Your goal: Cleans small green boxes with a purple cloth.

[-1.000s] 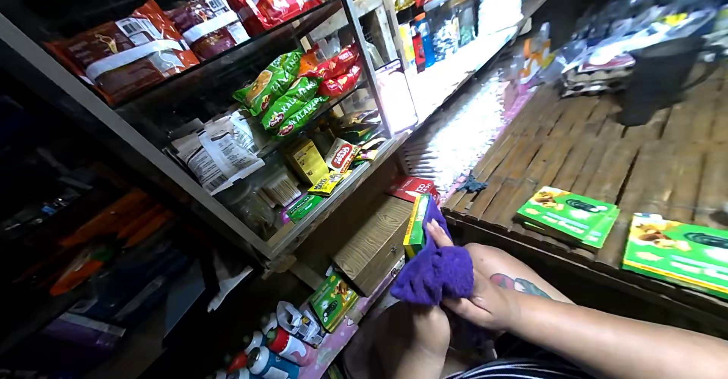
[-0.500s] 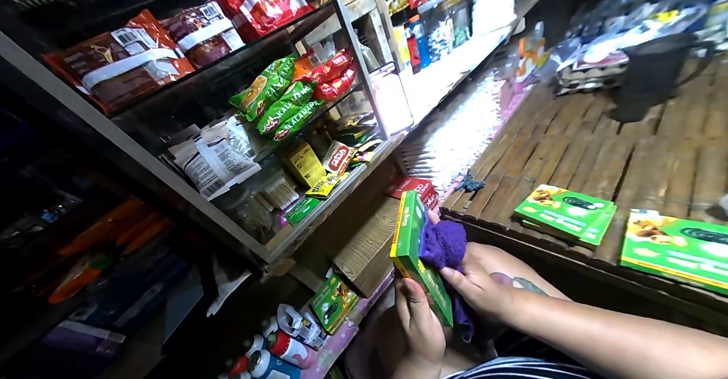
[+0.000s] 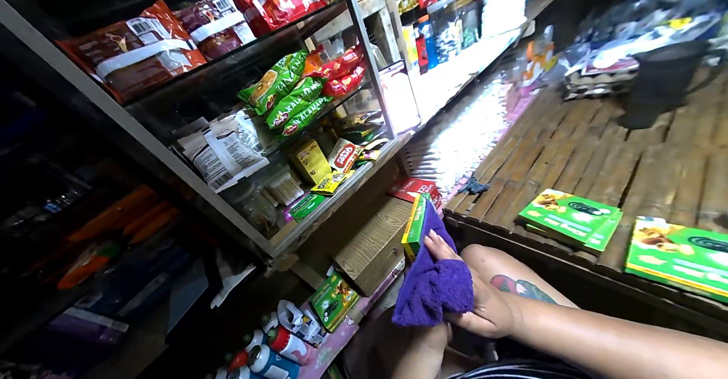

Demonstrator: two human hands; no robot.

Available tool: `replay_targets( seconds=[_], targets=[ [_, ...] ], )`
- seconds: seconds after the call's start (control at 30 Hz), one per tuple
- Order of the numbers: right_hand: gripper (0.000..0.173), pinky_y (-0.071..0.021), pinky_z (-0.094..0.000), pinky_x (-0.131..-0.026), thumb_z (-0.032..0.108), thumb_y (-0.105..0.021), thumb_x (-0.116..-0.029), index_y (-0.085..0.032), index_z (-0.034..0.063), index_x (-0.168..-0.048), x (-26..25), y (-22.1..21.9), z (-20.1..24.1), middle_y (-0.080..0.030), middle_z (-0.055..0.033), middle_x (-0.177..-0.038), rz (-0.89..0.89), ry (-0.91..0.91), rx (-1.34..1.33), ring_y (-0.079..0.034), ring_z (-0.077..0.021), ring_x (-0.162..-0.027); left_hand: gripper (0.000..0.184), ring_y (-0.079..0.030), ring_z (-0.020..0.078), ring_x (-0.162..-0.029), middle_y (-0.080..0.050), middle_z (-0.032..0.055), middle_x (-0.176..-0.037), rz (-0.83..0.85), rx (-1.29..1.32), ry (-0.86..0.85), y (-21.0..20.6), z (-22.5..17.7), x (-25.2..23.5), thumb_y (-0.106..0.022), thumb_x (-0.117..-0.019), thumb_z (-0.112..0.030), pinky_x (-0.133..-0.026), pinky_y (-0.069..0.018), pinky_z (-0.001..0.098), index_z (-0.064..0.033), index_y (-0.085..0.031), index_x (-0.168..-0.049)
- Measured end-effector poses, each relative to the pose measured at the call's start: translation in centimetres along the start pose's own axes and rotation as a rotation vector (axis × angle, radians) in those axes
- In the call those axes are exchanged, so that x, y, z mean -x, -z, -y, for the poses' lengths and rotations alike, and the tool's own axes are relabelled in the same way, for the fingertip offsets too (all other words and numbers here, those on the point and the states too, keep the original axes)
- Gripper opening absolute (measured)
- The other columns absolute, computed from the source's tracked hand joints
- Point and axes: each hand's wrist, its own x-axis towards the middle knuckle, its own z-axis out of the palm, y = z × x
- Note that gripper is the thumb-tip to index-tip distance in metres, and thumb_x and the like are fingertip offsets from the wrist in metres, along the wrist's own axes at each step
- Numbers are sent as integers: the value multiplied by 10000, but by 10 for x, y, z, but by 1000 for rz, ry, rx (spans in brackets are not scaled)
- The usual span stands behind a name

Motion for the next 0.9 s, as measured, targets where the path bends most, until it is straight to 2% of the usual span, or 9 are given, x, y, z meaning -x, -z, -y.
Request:
replay_targets(
  seconds=[0.07,0.17,0.27,0.37,0.43,0.53,0.67,0.73,0.9],
  targets=[
    [537,-98,-499,-1291,507,-365,-1073,-510,141,-1437,-3,4,-6,-274,-97,-1677,-45,-33,-2,-144,-254,-1578,227,-620,14,-956,-661,32,-984,-216,458,-371,-17,10,-9,-463,-932,27,-896,-510,213,55,-597,-1114],
    [601,-144,-474,-1294,492,-442,-1056,-476,69,-1481,-4,8,-21,-316,-147,-1652,-152,-111,-62,-200,-263,-1564,260,-622,-15,-1003,-663,-26,-1020,-216,697,-559,-28,1,-18,-413,-1048,-171,-941,-510,212,3,-577,-1149],
    [667,-279,-408,-1258,509,-455,-1050,-441,23,-1506,1,15,-34,-354,-169,-1625,-211,-245,-94,-312,-210,-1521,604,-609,-8,-1100,-641,31,-1181,-135,648,-580,-23,0,-18,-401,-1076,-462,-1003,-500,219,71,-471,-1350],
    [605,-456,-289,-1111,452,-489,-1047,-494,-46,-1391,3,18,-41,-587,-124,-1369,-323,-425,-163,-553,-79,-1281,595,-645,9,-1027,-660,11,-1095,-102,663,-570,-20,-1,-17,-411,-1056,-523,-946,-541,238,19,-503,-1285],
    [582,-483,-218,-1077,324,-475,-1060,-360,-102,-1439,2,22,-39,-596,-104,-1336,-370,-563,-263,-582,-24,-1230,596,-645,3,-1046,-668,-5,-1110,-88,681,-586,-19,-1,-15,-445,-1041,-536,-961,-536,236,2,-517,-1287],
    [612,-510,-194,-1039,314,-449,-1074,-242,-51,-1519,-3,27,-34,-590,-71,-1353,-401,-741,-374,-599,-1,-1205,580,-652,9,-1026,-678,-19,-1076,-92,718,-589,-16,-1,-14,-497,-1005,-571,-942,-543,242,-45,-549,-1244],
    [616,-542,-203,-987,380,-465,-1066,-267,55,-1550,-11,37,-29,-643,-11,-1302,-361,-984,-579,-640,-10,-1147,666,-675,115,-1082,-691,54,-1143,-33,852,-568,-2,-3,-19,-510,-976,-618,-968,-562,344,-41,-522,-1309],
    [543,-568,-224,-942,358,-515,-1040,-372,95,-1493,-12,48,-28,-704,17,-1181,-305,-1066,-721,-681,-27,-1062,707,-683,170,-1108,-695,96,-1187,36,948,-542,10,-5,-23,-501,-969,-633,-979,-566,393,-50,-516,-1369],
    [492,-596,-229,-889,146,-670,-899,-467,126,-1347,-19,66,-19,-750,61,-1048,-193,-997,-883,-719,-35,-954,639,-726,200,-1043,-740,92,-1123,189,1145,-480,33,-11,-33,-482,-959,-658,-912,-603,421,-122,-634,-1273]
  ],
)
